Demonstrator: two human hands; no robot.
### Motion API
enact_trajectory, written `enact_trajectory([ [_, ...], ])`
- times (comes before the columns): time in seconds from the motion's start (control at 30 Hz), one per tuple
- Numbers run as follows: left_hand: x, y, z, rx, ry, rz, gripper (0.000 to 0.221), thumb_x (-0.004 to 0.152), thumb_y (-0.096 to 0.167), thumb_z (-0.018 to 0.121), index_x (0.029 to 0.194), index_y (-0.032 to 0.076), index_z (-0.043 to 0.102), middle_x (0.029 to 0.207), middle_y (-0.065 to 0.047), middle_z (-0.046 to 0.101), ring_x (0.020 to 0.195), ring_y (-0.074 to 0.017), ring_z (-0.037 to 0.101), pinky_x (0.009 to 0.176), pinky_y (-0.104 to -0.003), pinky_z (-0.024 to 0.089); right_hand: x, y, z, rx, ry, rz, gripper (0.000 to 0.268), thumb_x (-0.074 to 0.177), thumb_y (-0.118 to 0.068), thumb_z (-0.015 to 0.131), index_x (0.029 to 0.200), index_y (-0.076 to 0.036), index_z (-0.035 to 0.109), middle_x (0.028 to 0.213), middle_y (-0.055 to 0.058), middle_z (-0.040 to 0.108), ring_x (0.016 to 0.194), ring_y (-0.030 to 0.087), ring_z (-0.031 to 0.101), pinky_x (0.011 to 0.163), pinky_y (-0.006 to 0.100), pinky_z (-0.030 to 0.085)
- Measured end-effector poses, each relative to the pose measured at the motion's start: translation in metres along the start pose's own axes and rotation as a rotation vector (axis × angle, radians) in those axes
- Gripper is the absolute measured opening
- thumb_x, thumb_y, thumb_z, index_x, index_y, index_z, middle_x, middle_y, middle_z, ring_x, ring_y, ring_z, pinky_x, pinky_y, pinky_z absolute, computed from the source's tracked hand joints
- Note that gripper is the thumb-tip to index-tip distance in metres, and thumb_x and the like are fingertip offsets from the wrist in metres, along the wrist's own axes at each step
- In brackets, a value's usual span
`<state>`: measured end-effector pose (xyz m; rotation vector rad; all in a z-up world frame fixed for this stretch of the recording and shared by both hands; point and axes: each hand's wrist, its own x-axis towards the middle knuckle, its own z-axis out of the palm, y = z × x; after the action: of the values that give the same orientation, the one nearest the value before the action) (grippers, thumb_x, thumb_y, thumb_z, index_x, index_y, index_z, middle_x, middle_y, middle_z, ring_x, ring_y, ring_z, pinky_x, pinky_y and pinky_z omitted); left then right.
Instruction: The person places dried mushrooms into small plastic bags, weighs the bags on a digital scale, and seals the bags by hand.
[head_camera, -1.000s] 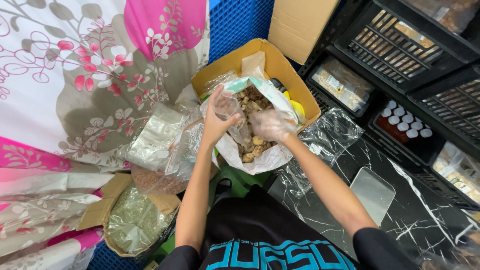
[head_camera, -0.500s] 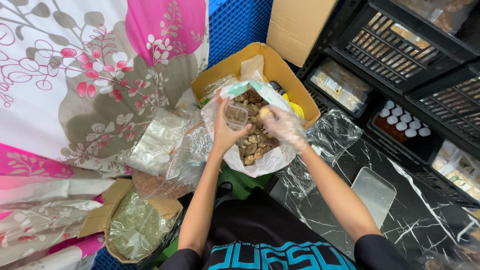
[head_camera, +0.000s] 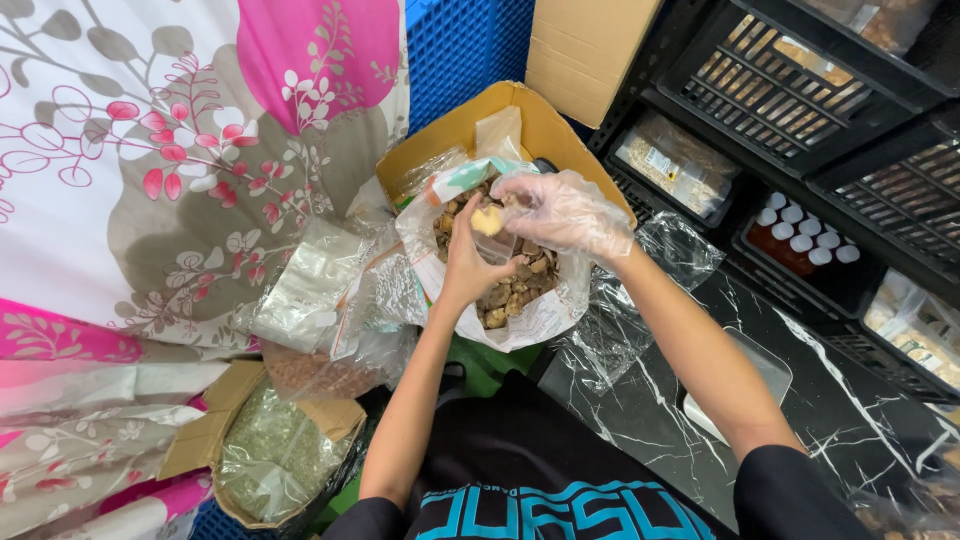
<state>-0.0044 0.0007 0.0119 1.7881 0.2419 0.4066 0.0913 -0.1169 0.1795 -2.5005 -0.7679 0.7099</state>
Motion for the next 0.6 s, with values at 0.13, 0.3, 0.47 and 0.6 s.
enact_trajectory([
  [0.13, 0.001, 0.0, -0.01, -0.003, -0.028, 0.006, 0.116, 0.07, 0.027, 0.092, 0.16, 0.012, 0.022, 0.153, -0.027, 0.032, 0.145, -0.0517, 0.031, 0.118, -0.071, 0.026, 0.003, 0.0, 0.009, -0.039, 0.041, -0.044, 0.035, 0.079, -0.049, 0.074, 0.114, -0.05, 0.07, 0.118, 0.001, 0.073, 0.116, 0.029, 0.068, 0.102, 0.043, 0.054],
  [0.3, 0.004, -0.012, -0.007, 0.048, -0.061, 0.062, 0.116, 0.066, 0.029, 0.095, 0.158, 0.012, 0.027, 0.149, -0.023, 0.04, 0.143, -0.0458, 0.039, 0.119, -0.063, 0.03, -0.002, -0.014, 0.005, 0.047, -0.038, -0.158, 0.022, 0.095, -0.025, 0.065, 0.115, -0.025, 0.076, 0.107, 0.013, 0.074, 0.094, 0.032, 0.073, 0.089, 0.045, 0.061],
  [0.47, 0.007, -0.024, -0.015, 0.012, 0.053, 0.082, 0.118, 0.063, 0.032, 0.096, 0.159, 0.014, 0.031, 0.148, -0.021, 0.045, 0.142, -0.0424, 0.042, 0.12, -0.057, 0.031, 0.033, 0.009, 0.048, 0.08, 0.326, -0.011, 0.029, 0.092, -0.057, 0.058, 0.106, -0.037, 0.073, 0.092, 0.004, 0.075, 0.097, 0.034, 0.072, 0.091, 0.051, 0.059],
  [0.6, -0.001, -0.026, -0.036, -0.091, 0.089, 0.08, 0.115, 0.065, 0.031, 0.096, 0.159, 0.013, 0.032, 0.15, -0.026, 0.045, 0.141, -0.0461, 0.043, 0.121, -0.059, 0.029, 0.074, 0.079, 0.113, -0.234, 0.371, -0.082, 0.028, 0.094, -0.045, 0.057, 0.116, -0.033, 0.068, 0.103, 0.008, 0.069, 0.096, 0.033, 0.071, 0.08, 0.048, 0.062],
])
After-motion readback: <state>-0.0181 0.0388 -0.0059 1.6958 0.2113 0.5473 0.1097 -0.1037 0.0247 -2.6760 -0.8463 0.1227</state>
